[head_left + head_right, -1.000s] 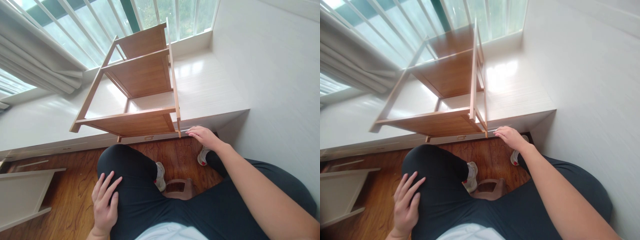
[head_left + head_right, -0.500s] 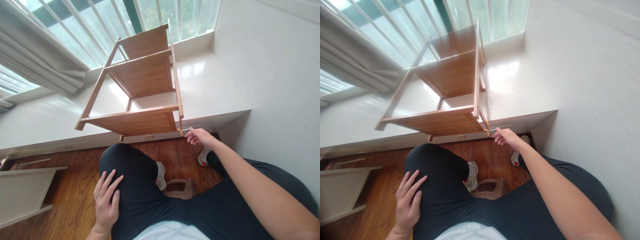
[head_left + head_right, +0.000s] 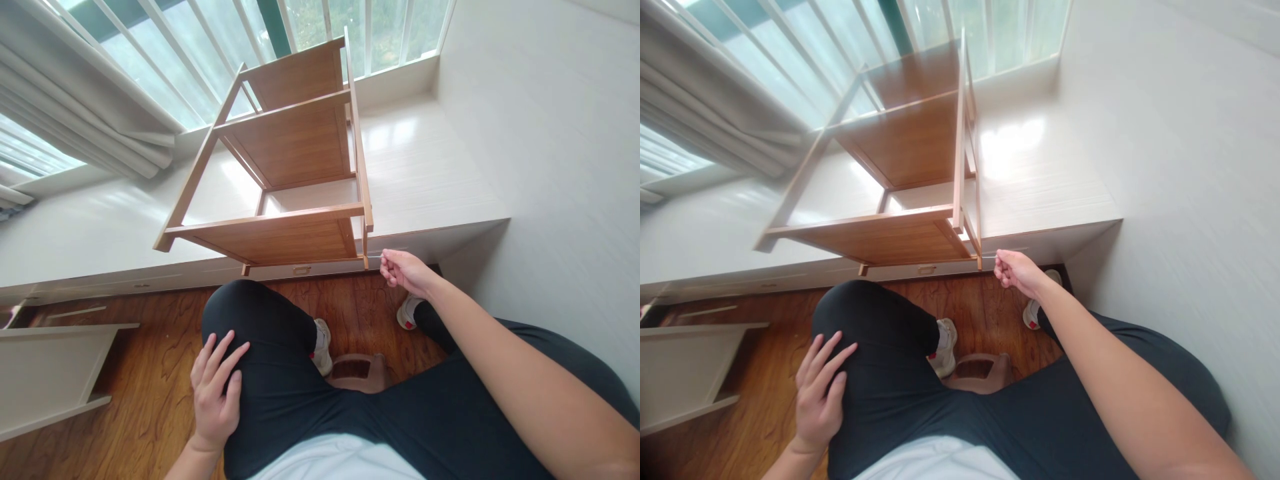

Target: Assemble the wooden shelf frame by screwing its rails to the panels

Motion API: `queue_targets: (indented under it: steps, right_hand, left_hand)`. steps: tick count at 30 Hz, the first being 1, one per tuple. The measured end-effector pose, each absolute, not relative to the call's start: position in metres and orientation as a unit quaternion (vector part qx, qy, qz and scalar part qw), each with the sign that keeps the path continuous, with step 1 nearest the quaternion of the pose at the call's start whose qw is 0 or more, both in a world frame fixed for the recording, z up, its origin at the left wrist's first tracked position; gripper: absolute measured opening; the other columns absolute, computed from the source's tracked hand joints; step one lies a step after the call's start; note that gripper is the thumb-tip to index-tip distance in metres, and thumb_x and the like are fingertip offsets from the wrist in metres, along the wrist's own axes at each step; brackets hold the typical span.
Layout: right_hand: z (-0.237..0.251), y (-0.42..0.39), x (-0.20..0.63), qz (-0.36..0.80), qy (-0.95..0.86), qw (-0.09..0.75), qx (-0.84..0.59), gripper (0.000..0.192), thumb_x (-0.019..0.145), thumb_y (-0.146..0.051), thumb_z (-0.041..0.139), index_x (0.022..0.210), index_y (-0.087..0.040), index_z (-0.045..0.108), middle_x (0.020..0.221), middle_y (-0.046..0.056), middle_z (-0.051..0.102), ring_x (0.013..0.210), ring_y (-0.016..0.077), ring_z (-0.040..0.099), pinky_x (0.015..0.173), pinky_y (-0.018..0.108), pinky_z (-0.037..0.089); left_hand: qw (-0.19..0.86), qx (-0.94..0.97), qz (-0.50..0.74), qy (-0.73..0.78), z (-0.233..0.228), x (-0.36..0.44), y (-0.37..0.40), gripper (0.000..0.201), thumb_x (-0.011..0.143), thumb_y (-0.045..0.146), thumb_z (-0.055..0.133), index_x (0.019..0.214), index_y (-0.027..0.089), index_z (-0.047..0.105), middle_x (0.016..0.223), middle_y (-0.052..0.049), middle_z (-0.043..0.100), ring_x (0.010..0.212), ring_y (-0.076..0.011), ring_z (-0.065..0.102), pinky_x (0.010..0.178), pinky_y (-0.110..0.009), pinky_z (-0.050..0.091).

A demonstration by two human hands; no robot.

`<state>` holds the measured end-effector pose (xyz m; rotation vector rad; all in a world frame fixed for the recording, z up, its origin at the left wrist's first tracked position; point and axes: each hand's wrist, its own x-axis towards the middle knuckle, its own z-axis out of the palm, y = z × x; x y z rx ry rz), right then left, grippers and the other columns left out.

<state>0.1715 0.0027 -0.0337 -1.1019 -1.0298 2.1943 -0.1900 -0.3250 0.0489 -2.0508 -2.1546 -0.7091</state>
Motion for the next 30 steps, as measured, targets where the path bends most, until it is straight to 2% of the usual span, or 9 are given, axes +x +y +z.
queue_targets:
  steps: [5, 11, 15, 19, 25, 30]
  right_hand:
    - [-0.032, 0.007, 0.173, 0.659, -0.532, 0.289, -0.446, 0.045, 0.085, -0.059, 0.076, 0.104, -0.018, 0.075, 0.064, 0.0, 0.069, 0.048, 0.0108, 0.053, 0.048, 0.024, 0.041]
    - [-0.03, 0.009, 0.18, 0.695, -0.493, 0.304, -0.426, 0.043, 0.073, -0.049, 0.089, 0.102, -0.017, 0.084, 0.077, 0.006, 0.076, 0.067, 0.0154, 0.066, 0.054, 0.026, 0.051]
    - [-0.027, 0.01, 0.183, 0.732, -0.451, 0.295, -0.415, 0.047, 0.066, -0.046, 0.095, 0.101, -0.018, 0.086, 0.087, 0.009, 0.08, 0.076, 0.0178, 0.07, 0.06, 0.027, 0.056]
    - [-0.024, 0.01, 0.185, 0.741, -0.45, 0.288, -0.407, 0.046, 0.07, -0.051, 0.094, 0.102, -0.017, 0.087, 0.091, 0.011, 0.08, 0.078, 0.0185, 0.07, 0.062, 0.029, 0.058]
    - [-0.026, 0.01, 0.186, 0.721, -0.474, 0.281, -0.42, 0.036, 0.069, -0.039, 0.091, 0.098, -0.019, 0.086, 0.098, 0.01, 0.082, 0.078, 0.0173, 0.071, 0.064, 0.028, 0.057]
    - [-0.029, 0.01, 0.185, 0.706, -0.492, 0.286, -0.421, 0.04, 0.072, -0.035, 0.086, 0.108, -0.019, 0.082, 0.098, 0.009, 0.083, 0.075, 0.0157, 0.07, 0.063, 0.027, 0.056]
  left_hand:
    - [0.048, -0.668, -0.232, -0.705, 0.05, -0.188, -0.324, 0.046, 0.099, 0.017, 0.052, 0.141, 0.03, 0.066, 0.163, -0.006, 0.054, 0.16, -0.0349, 0.037, 0.132, -0.06, 0.026]
    - [0.051, -0.67, -0.234, -0.703, 0.05, -0.187, -0.323, 0.046, 0.099, 0.017, 0.052, 0.141, 0.031, 0.067, 0.162, -0.006, 0.055, 0.16, -0.0347, 0.038, 0.133, -0.059, 0.026]
    - [0.047, -0.667, -0.234, -0.706, 0.049, -0.188, -0.325, 0.046, 0.099, 0.018, 0.052, 0.141, 0.031, 0.067, 0.162, -0.006, 0.055, 0.159, -0.0352, 0.038, 0.132, -0.059, 0.027]
    - [0.046, -0.665, -0.238, -0.706, 0.048, -0.189, -0.326, 0.047, 0.099, 0.016, 0.053, 0.142, 0.031, 0.066, 0.162, -0.006, 0.055, 0.16, -0.035, 0.037, 0.132, -0.058, 0.026]
    - [0.044, -0.665, -0.24, -0.705, 0.048, -0.188, -0.326, 0.047, 0.099, 0.016, 0.054, 0.141, 0.031, 0.067, 0.162, -0.006, 0.055, 0.159, -0.0354, 0.037, 0.132, -0.058, 0.026]
    - [0.046, -0.665, -0.242, -0.705, 0.048, -0.188, -0.325, 0.047, 0.099, 0.016, 0.053, 0.141, 0.031, 0.067, 0.162, -0.005, 0.055, 0.16, -0.034, 0.037, 0.133, -0.056, 0.026]
